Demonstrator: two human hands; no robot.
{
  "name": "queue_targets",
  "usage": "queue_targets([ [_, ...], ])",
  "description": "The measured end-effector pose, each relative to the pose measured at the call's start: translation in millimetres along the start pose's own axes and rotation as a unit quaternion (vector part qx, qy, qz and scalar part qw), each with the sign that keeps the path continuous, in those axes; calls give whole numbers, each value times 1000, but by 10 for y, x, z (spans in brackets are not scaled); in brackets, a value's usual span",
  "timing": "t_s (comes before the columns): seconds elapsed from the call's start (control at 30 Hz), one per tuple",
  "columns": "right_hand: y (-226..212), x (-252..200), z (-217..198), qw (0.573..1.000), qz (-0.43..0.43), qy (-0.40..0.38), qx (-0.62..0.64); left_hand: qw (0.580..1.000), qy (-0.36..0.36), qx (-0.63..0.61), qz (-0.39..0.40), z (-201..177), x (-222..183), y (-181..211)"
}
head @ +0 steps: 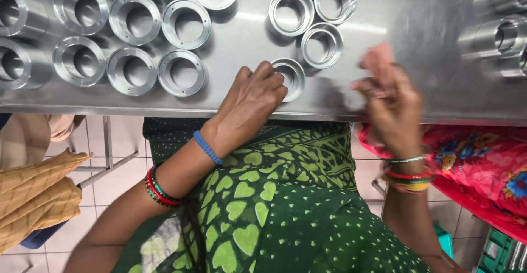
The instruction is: Wiping metal rings with a cloth and inspecting them using a dial gauge measurement setup.
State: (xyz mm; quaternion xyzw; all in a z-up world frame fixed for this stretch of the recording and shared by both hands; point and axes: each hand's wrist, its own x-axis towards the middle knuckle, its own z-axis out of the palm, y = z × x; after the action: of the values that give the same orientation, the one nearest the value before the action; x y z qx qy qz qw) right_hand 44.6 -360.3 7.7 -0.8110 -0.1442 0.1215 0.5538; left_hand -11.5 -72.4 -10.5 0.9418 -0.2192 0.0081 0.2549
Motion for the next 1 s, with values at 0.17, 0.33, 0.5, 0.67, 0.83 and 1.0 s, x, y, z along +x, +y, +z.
queue_targets([
  [0.17,-340,137,964,956,-194,9,-222,985,35,-136,-102,-34,-39,21],
  [0.33,-110,256,1109,962,-242,1,-130,825,38,-505,-251,-45,-235,35],
  [0.5,-42,263,1130,952,66,-135,266,823,93,-554,-87,-98,-298,-37],
  [0.67,-396,153,1217,985,-151,-27,-79,750,-9,-627,-210,-118,-241,-27],
  [0.83,-273,206,1188,958,42,-80,271,871,79,-478,-80,-145,-222,-142],
  [1.0,-357,222,1117,979,14,-68,191,890,4,-440,-118,-444,-218,-220],
])
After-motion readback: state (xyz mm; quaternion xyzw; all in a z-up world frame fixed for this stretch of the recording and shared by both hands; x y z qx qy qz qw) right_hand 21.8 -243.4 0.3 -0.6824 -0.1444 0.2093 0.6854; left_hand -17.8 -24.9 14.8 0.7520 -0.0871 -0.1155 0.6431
